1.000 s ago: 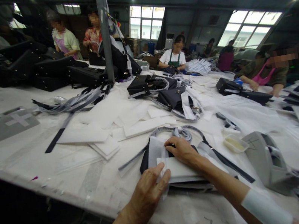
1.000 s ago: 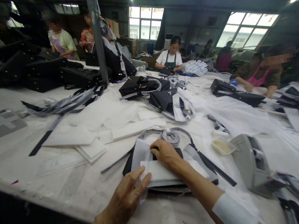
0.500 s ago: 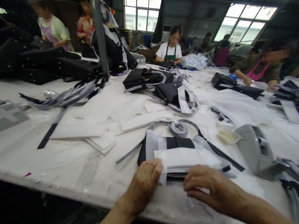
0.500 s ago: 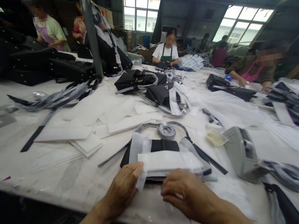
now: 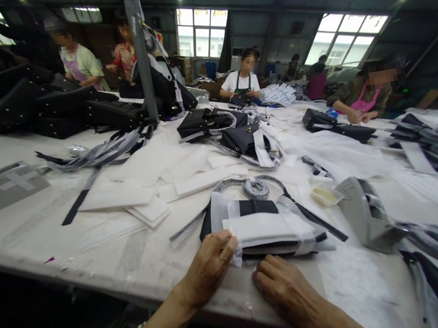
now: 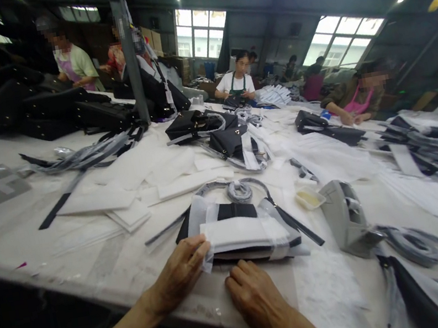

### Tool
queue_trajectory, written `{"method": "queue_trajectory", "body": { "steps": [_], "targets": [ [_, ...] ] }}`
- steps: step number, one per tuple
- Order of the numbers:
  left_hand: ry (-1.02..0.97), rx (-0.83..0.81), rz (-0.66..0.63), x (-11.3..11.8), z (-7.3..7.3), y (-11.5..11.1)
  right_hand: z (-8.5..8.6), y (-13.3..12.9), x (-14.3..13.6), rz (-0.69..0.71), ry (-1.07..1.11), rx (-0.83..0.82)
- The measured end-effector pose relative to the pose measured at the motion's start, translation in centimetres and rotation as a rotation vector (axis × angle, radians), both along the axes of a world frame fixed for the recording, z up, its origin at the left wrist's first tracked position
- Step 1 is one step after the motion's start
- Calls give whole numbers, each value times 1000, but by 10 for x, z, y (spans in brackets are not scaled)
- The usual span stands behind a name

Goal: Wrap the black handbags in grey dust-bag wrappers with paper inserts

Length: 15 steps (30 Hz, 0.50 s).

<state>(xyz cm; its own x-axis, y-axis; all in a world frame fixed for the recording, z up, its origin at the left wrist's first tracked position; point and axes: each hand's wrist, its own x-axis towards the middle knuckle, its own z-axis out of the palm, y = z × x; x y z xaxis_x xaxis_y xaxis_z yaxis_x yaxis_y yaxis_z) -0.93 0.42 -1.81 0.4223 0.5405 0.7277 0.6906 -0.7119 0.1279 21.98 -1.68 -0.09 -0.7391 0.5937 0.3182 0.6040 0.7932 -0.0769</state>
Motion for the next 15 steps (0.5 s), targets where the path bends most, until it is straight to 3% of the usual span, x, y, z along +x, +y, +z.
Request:
{"method": "queue_trajectory", "body": {
  "steps": [6,11,15],
  "targets": [
    [6,24,-43,1,4,3,-11,-9,-35,85,260,35],
    [-15,15,-48,1,3,4,-4,-23,-38,101,153,50],
    [-28,-6,-46,1,1,2,13,-21,-32,205,72,99]
  ]
}}
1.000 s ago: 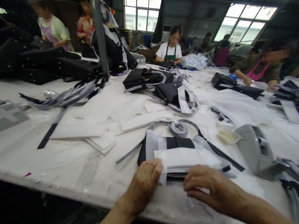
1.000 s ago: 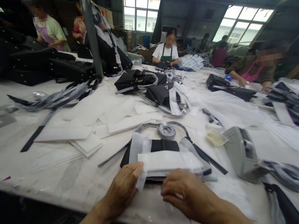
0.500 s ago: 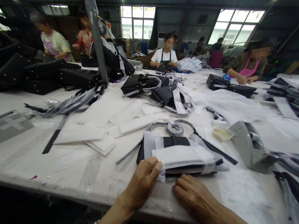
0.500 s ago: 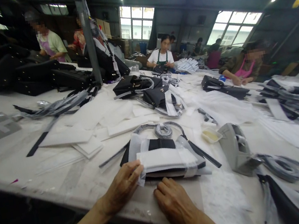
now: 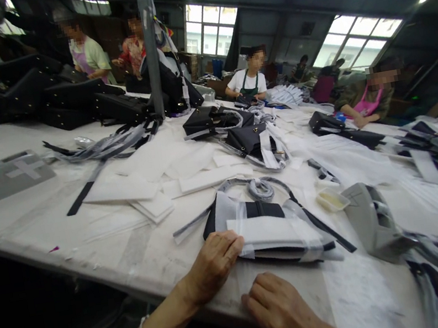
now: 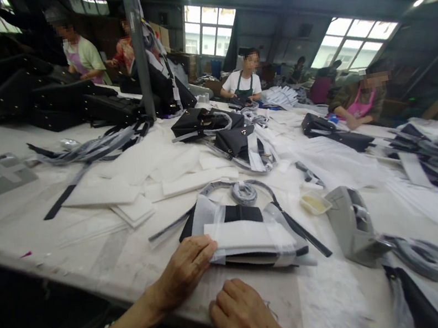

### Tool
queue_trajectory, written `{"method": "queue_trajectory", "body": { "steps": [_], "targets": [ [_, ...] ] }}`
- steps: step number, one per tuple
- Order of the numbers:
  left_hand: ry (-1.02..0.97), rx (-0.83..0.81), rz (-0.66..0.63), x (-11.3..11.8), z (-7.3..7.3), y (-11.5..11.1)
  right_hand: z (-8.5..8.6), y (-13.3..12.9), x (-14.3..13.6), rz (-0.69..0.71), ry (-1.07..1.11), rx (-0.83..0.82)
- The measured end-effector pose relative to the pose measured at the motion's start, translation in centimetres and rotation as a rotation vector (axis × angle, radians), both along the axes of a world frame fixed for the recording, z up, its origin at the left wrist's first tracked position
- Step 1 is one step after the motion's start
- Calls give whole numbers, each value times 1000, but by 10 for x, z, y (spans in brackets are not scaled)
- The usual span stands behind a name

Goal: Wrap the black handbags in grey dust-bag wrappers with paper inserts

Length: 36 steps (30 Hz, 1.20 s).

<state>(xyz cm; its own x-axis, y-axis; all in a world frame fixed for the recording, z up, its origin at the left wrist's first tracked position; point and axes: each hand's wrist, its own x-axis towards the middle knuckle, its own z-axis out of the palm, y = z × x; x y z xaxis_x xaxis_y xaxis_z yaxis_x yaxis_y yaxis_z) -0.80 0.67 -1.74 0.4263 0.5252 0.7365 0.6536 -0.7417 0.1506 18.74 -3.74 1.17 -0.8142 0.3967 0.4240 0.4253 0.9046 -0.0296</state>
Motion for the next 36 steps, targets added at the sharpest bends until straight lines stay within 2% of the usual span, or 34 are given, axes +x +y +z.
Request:
{"method": "queue_trajectory", "body": {
  "steps": [6,9,13,16,20,24,28,32,36],
  "targets": [
    [14,-55,-58,1,0,-1,47,23,-10,52,-3,11],
    [-9,-86,-61,2,-1,0,60,36,-10,45,20,-33],
    [-12,-109,-45,3,-3,-5,54,52,-4,-59,21,-176],
    [-11,-154,1,5,2,-13,52,65,-2,-152,-63,-262],
    [-149,-263,89,13,12,-17,60,87,-8,-192,-169,-402],
    [-296,-274,218,27,13,-10,64,109,-11,-290,-153,-608],
    [-342,-307,294,34,12,-4,55,124,-8,-299,-119,-812],
    [-321,-321,347,35,13,0,43,131,-5,-235,-63,-913],
    [-268,-347,389,36,12,3,35,134,-7,-334,53,-984]
  ]
}}
